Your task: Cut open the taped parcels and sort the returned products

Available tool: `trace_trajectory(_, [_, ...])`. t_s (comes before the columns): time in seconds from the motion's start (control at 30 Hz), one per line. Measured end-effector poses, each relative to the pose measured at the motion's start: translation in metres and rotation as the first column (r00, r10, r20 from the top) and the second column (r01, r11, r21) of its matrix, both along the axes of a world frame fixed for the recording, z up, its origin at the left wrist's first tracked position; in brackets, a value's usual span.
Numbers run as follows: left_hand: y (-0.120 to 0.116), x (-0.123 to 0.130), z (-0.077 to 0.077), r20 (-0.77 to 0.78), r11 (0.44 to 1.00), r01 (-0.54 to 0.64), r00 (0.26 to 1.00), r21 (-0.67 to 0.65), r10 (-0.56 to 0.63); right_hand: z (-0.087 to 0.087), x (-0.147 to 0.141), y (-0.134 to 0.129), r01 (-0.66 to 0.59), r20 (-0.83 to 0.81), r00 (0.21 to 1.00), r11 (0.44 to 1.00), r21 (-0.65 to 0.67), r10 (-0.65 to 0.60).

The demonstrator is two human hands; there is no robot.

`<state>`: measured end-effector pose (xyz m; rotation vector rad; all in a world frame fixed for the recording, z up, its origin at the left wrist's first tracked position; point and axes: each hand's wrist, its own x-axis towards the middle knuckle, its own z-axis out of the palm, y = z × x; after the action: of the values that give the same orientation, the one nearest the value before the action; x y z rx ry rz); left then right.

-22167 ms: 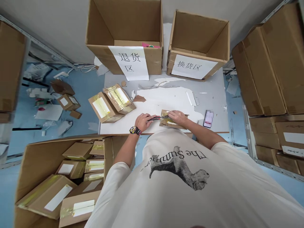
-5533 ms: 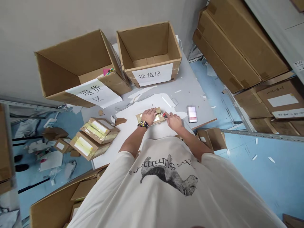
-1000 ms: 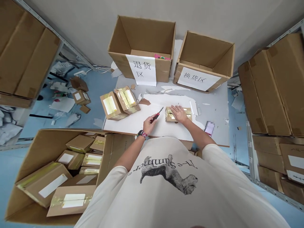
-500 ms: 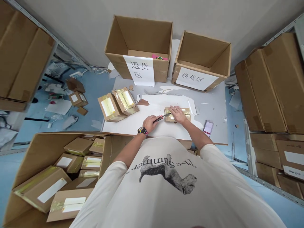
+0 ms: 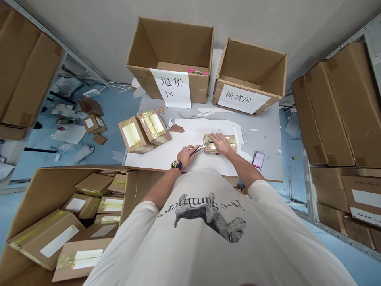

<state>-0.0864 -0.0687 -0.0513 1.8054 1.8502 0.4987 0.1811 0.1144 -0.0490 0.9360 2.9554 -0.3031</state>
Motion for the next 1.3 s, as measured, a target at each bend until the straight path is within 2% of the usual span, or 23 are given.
trace_trajectory(0.17, [0.002,0.003,-0.001,0.001,0.999,-0.026,1.0,0.026,0.026,0.003,-0.001,0.001,0.0,-0.03,1.0,1.0,-0.008,0.0])
trace_trajectory(0.4, [-0.002,0.017,-0.001,0.014,0.996,-0.09,0.996,-0.016,0.091,0.002,-0.002,0.001,0.0,-0.067,0.998,1.0,-0.011,-0.001])
trace_trajectory(0.53, [0.002,0.003,-0.006,0.016,0.998,-0.063,0.998,-0.013,0.063,0.002,-0.003,-0.001,0.009,-0.059,0.998,1.0,0.012,-0.008])
trace_trajectory(0.73, [0.016,-0.024,-0.009,0.019,0.999,0.038,0.999,-0.009,-0.038,0.004,-0.007,-0.004,0.032,-0.056,0.998,0.999,0.034,-0.03])
trace_trajectory(1.03, [0.031,-0.022,-0.008,0.098,0.994,0.108,0.99,-0.023,-0.105,-0.004,-0.003,0.003,0.01,-0.064,0.998,0.999,-0.032,-0.012])
trace_trajectory(1.2, [0.045,-0.047,-0.008,0.095,0.98,0.196,0.976,-0.012,-0.194,-0.008,-0.001,0.001,0.01,-0.065,0.998,0.999,-0.04,-0.012])
trace_trajectory(1.3, [0.052,-0.06,-0.008,0.072,0.978,0.209,0.976,-0.027,-0.207,-0.006,-0.002,0.0,0.007,-0.072,0.997,0.999,-0.042,-0.01])
